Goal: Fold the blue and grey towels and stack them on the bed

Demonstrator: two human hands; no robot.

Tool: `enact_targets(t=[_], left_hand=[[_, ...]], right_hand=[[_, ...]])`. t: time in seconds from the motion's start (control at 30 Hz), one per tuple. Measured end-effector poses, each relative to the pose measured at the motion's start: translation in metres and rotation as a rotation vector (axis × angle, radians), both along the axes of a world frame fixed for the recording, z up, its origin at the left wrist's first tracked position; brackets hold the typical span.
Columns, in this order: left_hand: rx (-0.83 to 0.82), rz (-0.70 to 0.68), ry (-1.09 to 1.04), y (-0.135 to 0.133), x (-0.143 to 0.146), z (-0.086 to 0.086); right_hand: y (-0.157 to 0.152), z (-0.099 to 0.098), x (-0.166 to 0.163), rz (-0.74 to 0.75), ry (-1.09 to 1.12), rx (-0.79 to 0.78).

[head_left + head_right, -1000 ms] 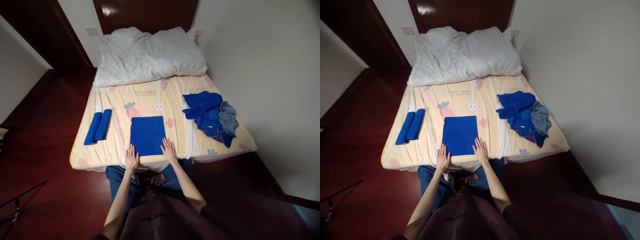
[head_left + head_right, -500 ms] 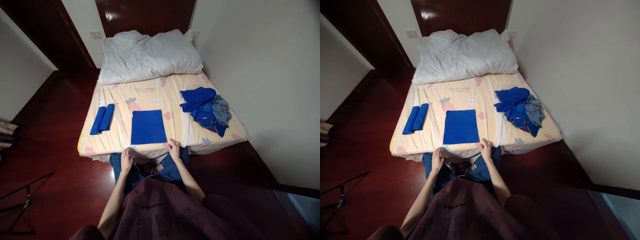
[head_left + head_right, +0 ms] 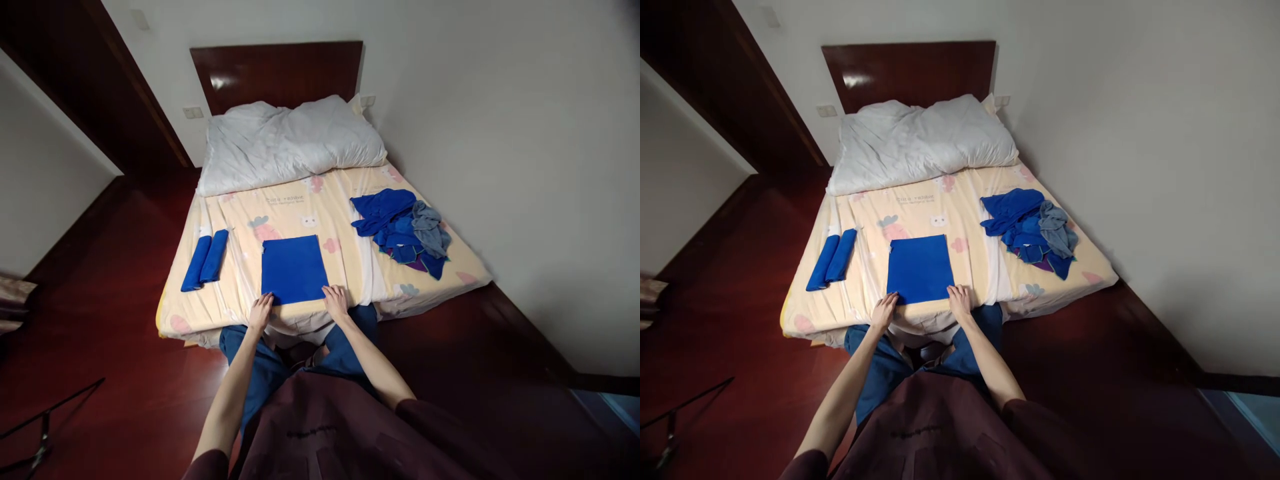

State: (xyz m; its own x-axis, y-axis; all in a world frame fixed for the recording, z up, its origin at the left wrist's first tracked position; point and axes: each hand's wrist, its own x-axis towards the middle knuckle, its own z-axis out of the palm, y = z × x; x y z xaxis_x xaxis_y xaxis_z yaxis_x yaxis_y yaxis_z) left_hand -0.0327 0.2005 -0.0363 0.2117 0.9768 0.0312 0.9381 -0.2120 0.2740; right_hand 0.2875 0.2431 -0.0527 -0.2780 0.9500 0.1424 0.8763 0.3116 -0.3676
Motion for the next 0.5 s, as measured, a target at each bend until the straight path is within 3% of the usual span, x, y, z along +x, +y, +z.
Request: enact_targets(t=[0.17, 0.33, 0.43, 0.5], left_hand=[[0.039, 0.138, -0.023, 0.010, -0.008, -0.007], [0.140, 0.293, -0.423, 0.021, -0.028, -0.025], [0.170, 0.371, -0.653, 0.018, -0.036, -0.037], [0.164, 0.387, -0.740, 0.014, -0.039, -0.045]], right_hand=[[0.011, -0.012, -0.007, -0.093, 0.043, 0.050], [0.021, -0.029, -0.005, -0.291, 0.489, 0.074], [0.024, -0.035, 0.005, -0.288, 0.754, 0.028], [0.025, -0.038, 0.014, -0.269, 0.813, 0.016]])
